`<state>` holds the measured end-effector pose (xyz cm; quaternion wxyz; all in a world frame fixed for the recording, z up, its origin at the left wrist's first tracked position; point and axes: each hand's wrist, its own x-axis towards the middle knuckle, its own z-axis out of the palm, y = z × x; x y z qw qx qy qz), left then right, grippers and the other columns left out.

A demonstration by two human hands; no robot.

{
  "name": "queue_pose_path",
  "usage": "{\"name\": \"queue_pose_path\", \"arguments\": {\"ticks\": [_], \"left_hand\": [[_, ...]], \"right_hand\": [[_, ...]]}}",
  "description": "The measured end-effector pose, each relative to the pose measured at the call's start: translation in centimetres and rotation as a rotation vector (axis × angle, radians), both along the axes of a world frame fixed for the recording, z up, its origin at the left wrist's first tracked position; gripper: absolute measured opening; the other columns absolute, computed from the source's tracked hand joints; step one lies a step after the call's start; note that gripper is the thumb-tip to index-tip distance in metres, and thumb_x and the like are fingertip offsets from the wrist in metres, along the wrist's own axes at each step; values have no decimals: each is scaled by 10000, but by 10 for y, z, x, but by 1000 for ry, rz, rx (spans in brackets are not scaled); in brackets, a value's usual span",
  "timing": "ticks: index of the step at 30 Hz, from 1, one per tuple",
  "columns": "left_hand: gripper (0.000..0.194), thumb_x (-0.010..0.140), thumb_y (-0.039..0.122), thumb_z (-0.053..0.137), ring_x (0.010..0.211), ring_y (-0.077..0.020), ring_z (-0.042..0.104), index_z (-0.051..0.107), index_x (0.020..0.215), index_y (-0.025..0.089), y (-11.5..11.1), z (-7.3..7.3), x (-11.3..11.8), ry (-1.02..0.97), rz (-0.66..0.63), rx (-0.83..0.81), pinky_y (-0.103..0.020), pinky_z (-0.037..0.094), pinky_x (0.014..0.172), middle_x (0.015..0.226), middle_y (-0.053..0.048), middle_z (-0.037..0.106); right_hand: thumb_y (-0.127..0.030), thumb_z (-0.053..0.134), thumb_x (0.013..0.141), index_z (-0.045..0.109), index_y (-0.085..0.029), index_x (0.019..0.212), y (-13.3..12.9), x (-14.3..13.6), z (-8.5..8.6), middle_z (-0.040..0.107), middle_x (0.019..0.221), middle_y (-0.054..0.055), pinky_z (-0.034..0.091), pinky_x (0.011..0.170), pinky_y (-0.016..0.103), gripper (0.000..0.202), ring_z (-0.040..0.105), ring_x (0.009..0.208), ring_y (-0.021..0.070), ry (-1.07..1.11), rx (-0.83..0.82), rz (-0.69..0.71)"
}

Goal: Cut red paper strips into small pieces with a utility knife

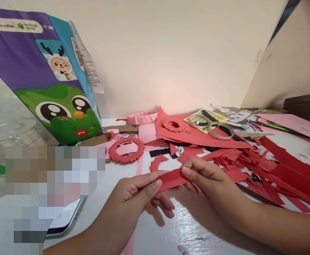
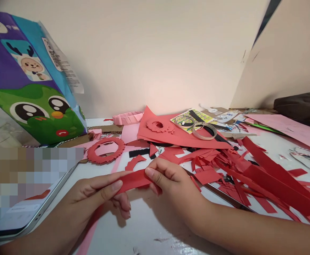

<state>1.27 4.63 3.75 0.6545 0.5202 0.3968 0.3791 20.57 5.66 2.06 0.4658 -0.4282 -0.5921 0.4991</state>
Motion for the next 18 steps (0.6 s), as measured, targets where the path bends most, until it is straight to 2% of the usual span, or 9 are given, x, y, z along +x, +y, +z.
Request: {"name": "queue_pose_path", "arguments": {"ticks": [4,8,12,14,16,18], "left_hand": [[241,866,326,683,558,-149,670,775,716,161,-2,4,0,-23,30,-9,-229,542,529,662,-46,732],[272,873,359,682,558,-155,659,772,723,150,-6,6,-2,-36,57,13,-257,552,538,659,-50,728],[297,915,384,637,650,-179,666,745,1096,174,-9,7,-2,-60,84,58,-269,548,535,682,-24,706],[360,929,377,623,691,-190,660,688,1215,168,-11,8,-2,-65,87,73,-272,542,529,697,-23,694],[369,935,370,618,708,-193,649,679,1218,142,-13,10,-2,-67,87,86,-272,537,529,703,-30,689],[374,935,383,616,717,-195,641,677,1208,134,-15,11,-3,-72,81,99,-270,533,521,705,-29,681]], "right_hand": [[-503,612,889,468,-207,580,1,1,-3,451,561,-48,342,572,265,452,425,563,129,26,-7,18],[-506,619,880,518,-200,601,1,1,-2,448,530,-56,344,561,272,426,418,537,123,29,30,18],[-499,648,868,527,-198,612,-1,-4,1,371,529,-81,365,549,273,414,381,516,111,-19,84,-46],[-472,610,914,547,-185,657,-4,-7,2,436,562,-71,423,570,274,390,447,532,112,-63,103,-81],[-415,579,958,629,-154,840,-7,-10,1,608,742,-16,510,644,302,290,586,650,133,-116,119,-104],[-354,583,970,631,-154,1109,-10,-13,0,669,1058,57,563,758,375,248,663,865,185,-171,131,-120]]}}
